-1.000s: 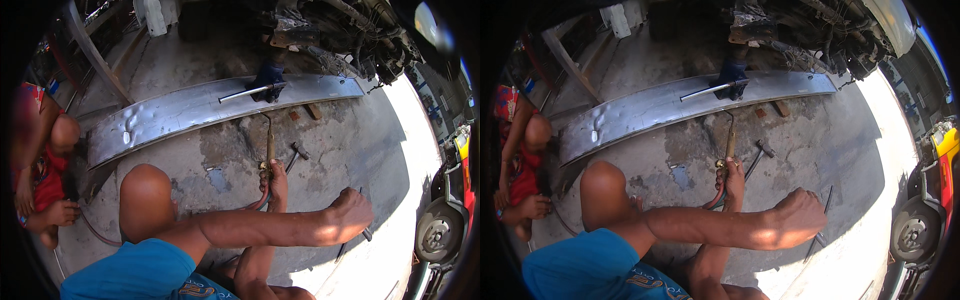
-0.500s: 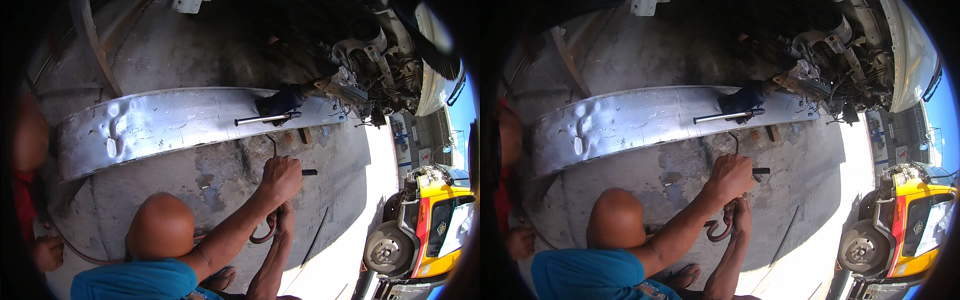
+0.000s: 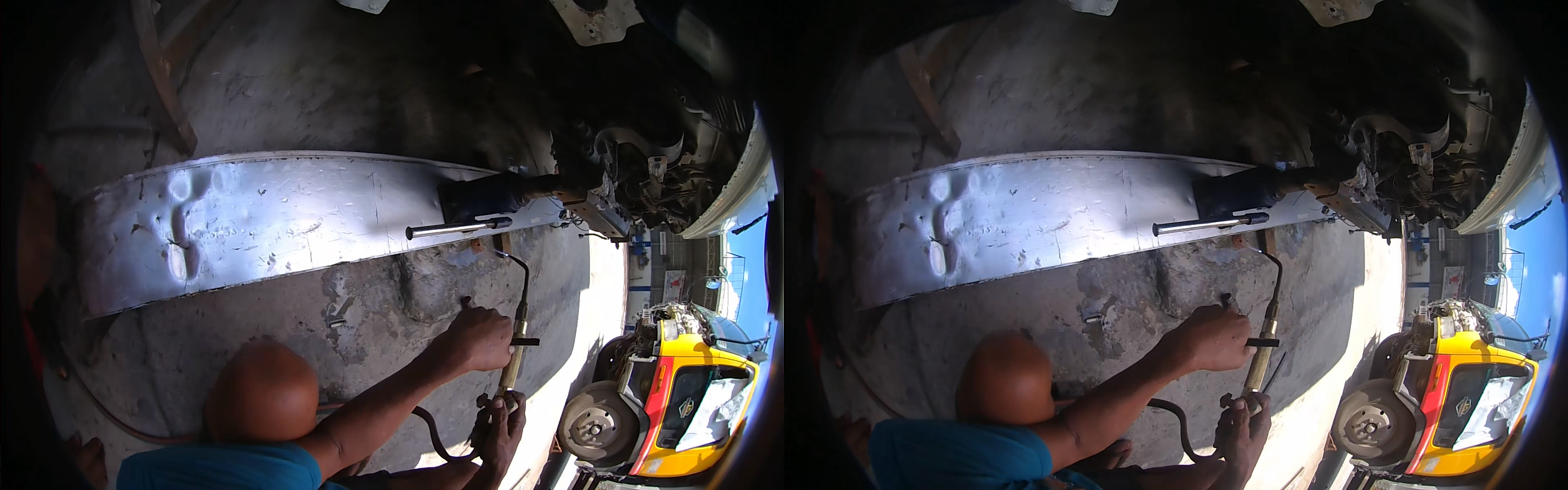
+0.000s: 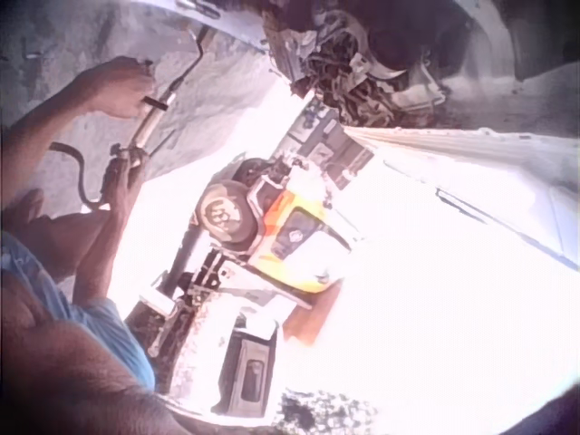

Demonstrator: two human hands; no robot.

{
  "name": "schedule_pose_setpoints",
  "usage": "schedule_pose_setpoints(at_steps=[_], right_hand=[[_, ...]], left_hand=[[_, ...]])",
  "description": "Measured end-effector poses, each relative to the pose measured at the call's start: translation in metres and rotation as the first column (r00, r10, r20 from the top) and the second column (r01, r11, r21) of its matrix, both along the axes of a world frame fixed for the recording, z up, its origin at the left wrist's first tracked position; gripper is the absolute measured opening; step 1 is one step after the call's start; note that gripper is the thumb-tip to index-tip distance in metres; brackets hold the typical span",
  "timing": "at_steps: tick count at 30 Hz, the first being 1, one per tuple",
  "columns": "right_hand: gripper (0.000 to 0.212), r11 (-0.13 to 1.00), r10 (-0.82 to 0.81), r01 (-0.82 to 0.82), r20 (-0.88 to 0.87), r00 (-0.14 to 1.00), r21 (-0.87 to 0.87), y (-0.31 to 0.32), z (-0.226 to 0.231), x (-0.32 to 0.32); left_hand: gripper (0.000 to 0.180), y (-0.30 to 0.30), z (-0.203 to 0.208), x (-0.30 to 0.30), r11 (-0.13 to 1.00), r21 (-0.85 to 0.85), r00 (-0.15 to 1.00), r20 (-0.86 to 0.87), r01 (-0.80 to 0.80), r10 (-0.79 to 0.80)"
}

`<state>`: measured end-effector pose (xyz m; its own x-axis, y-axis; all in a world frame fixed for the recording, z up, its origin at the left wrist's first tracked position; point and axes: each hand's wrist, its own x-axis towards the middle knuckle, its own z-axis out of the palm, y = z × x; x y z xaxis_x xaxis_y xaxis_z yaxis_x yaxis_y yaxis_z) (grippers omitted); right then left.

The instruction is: The person uses a welding torch to join a long metal panel to a vehicle frame. A coworker assists by holding a metal rod against the panel during the process.

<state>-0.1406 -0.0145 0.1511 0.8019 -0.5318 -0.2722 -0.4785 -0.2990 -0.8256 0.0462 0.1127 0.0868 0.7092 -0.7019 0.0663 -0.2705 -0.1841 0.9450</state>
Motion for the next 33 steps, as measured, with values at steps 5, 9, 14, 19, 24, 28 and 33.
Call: schedule_pose_setpoints(at_steps=[5, 9, 14, 19, 24, 28, 33], right_hand=[[0.034, 0.942, 0.257, -0.257, -0.027, 0.966, -0.215, 0.012, 0.058, 0.015], [0.032, 0.828, 0.387, -0.442, -0.220, 0.895, -0.345, 0.029, 0.084, 0.097], [0.023, 0.676, 0.424, -0.587, -0.415, 0.805, -0.446, 0.047, 0.107, 0.214], [0.025, 0.443, 0.413, -0.722, -0.593, 0.691, -0.532, 0.071, 0.100, 0.299], [0.032, 0.351, 0.436, -0.794, -0.664, 0.607, -0.496, 0.083, 0.067, 0.342], [0.035, 0.058, 0.455, -0.876, -0.769, 0.449, -0.478, 0.061, 0.029, 0.354], [0.034, -0.318, 0.641, -0.709, -0.694, 0.327, -0.629, 0.006, -0.011, 0.357]], left_hand=[[0.025, 0.024, 0.020, -0.004, 0.938, -0.312, 0.987, 0.000, -0.152, 0.160], [0.024, 0.045, 0.022, 0.011, 0.932, -0.252, 0.966, -0.080, -0.260, 0.248], [0.020, 0.060, 0.025, 0.018, 0.777, -0.207, 0.803, -0.211, -0.594, 0.558], [0.015, 0.064, 0.024, 0.020, 0.644, -0.335, 0.724, -0.250, -0.687, 0.643], [0.016, 0.075, 0.021, 0.027, 0.677, -0.279, 0.732, -0.270, -0.681, 0.625], [0.023, 0.071, 0.002, 0.032, 0.702, -0.246, 0.743, -0.256, -0.669, 0.618], [0.021, 0.069, 0.008, 0.031, 0.787, -0.227, 0.818, -0.212, -0.573, 0.534]])
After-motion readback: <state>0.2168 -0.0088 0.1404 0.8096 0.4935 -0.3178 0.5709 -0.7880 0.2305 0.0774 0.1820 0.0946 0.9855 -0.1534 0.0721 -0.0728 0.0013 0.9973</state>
